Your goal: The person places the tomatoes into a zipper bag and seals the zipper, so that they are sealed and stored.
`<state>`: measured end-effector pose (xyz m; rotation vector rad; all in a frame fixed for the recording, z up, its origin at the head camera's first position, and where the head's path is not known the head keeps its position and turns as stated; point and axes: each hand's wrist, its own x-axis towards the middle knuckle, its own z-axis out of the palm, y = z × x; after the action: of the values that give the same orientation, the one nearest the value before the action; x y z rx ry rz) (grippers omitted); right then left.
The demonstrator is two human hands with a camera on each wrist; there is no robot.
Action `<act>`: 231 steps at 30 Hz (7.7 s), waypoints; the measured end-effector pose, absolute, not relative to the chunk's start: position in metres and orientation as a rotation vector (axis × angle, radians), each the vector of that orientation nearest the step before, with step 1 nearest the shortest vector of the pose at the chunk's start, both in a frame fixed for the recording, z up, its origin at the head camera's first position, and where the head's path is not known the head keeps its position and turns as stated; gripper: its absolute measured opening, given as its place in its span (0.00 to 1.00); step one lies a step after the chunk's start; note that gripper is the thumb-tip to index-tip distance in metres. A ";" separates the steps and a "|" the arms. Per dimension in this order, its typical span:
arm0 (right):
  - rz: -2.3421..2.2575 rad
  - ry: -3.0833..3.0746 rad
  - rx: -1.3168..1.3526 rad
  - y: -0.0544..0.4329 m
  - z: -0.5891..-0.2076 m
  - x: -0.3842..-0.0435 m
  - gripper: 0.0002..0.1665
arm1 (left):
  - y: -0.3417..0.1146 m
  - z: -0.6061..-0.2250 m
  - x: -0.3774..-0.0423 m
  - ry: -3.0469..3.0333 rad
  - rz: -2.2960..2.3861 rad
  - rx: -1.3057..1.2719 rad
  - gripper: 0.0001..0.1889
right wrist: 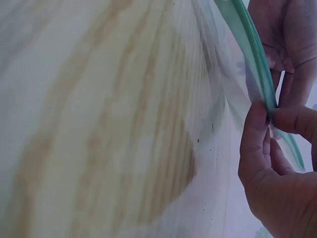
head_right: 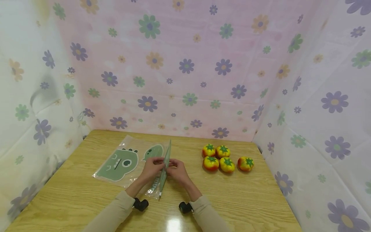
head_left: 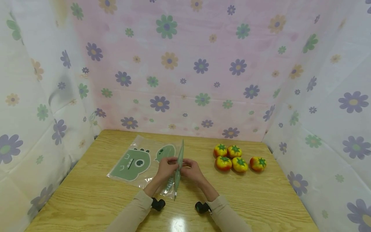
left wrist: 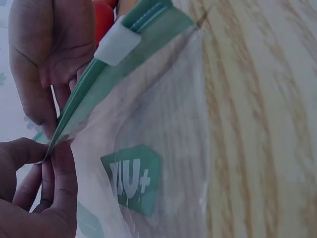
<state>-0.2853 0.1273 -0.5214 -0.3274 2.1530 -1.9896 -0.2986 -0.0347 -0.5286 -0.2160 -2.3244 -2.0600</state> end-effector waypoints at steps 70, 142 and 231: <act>-2.130 2.017 -0.187 0.185 -0.527 -0.309 0.19 | -0.102 -0.491 -0.301 -1.986 -2.444 0.009 0.17; -1.969 2.124 -0.203 0.193 -0.504 -0.288 0.28 | -0.060 -0.493 -0.304 -2.292 -2.011 -0.183 0.11; -1.369 2.905 0.136 0.276 -0.511 -0.284 0.44 | -0.064 -0.498 -0.300 -2.168 -2.219 -0.116 0.17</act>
<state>-0.2845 0.2757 -0.5106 0.1361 2.9051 -1.3686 -0.3003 -0.0639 -0.4983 -0.1160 -2.1679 -2.2187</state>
